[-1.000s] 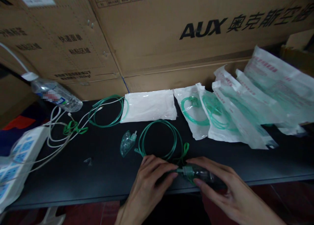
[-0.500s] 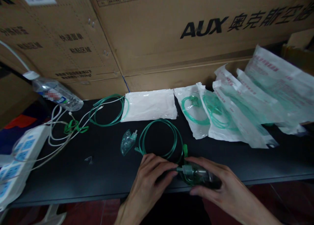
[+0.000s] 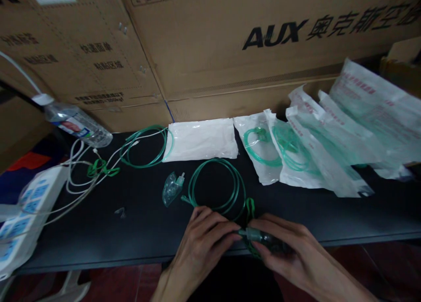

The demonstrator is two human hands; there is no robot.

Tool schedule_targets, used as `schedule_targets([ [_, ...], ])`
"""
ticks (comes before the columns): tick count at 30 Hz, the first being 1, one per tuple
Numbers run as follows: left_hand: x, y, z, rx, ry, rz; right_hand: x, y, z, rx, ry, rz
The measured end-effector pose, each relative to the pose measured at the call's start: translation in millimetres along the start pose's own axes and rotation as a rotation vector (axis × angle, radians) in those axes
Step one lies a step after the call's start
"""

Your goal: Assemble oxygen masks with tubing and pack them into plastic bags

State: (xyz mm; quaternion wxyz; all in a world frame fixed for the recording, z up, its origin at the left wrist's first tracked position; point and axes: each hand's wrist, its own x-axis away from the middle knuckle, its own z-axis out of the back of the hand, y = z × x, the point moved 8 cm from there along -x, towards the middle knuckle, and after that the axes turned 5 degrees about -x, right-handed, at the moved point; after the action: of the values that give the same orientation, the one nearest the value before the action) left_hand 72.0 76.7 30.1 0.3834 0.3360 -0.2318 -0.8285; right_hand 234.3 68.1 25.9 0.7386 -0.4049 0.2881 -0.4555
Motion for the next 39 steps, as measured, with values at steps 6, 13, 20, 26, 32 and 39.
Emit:
schedule_targets([
  [6,-1.6,2.5,-2.7,-0.062,-0.066,-0.035,9.2,0.8,-3.4,0.154,-0.015,0.057],
  [13,0.4,3.3,-8.8,-0.051,-0.231,-0.018,7.1,-24.2,-1.0,0.339,0.013,0.343],
  [20,-5.5,3.2,-0.3,-0.044,-0.209,0.024,3.6,-21.2,3.0,0.198,0.044,0.264],
  [26,-9.8,13.9,12.4,-0.12,-0.025,-0.12,-0.4,-15.0,5.2,0.017,0.073,0.088],
  [32,-12.1,17.4,6.7,-0.175,-0.098,-0.241,-1.7,-27.0,5.1,0.038,0.141,0.136],
  [39,-16.9,19.7,2.3,-0.242,-0.215,-0.306,8.0,-37.8,1.9,0.305,0.126,0.315],
])
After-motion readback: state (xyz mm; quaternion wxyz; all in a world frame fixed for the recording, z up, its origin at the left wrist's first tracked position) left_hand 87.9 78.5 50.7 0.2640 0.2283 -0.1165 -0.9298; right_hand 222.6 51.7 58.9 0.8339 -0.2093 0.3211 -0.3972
